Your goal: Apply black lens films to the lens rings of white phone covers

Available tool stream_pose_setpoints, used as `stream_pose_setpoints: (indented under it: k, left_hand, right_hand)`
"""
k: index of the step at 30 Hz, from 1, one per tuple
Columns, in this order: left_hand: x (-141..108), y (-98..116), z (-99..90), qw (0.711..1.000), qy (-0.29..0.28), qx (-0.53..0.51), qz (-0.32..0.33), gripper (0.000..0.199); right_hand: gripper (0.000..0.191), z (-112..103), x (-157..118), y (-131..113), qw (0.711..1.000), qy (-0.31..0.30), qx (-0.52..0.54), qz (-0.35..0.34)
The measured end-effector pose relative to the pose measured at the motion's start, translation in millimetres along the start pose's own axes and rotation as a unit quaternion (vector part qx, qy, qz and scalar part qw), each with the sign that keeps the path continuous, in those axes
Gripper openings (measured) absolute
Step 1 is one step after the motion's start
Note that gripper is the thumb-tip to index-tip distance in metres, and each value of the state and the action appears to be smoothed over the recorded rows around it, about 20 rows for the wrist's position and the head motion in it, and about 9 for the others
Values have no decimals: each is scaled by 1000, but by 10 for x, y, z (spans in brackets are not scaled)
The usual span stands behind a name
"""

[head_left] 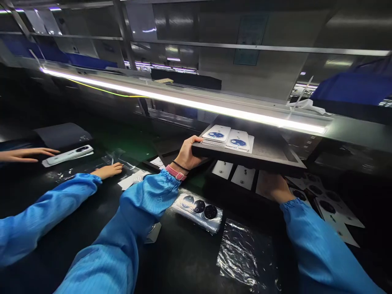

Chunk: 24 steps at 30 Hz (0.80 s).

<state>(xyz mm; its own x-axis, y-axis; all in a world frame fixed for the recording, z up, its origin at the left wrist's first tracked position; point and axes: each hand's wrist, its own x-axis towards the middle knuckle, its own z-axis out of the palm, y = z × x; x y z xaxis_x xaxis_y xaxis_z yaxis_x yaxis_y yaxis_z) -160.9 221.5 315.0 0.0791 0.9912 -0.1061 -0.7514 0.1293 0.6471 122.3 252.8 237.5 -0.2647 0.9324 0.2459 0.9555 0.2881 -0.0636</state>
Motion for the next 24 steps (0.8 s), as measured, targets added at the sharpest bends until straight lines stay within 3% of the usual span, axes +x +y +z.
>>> stream_pose_setpoints:
  k: [4, 8, 16, 24]
  left_hand:
    - [-12, -9, 24, 1000, -2, 6, 12, 30]
    - [-31, -13, 20, 1000, -8, 6, 12, 28]
    - [-29, -24, 12, 1000, -13, 2, 5, 30]
    - [-35, -18, 20, 1000, -10, 8, 26, 30]
  right_hand:
    - [28, 74, 111, -177, 991, -53, 14, -123]
    - [30, 92, 131, -117, 982, -66, 21, -178]
    - [33, 5, 46, 34, 974, -46, 24, -221]
    - [29, -23, 74, -72, 980, 4, 18, -200]
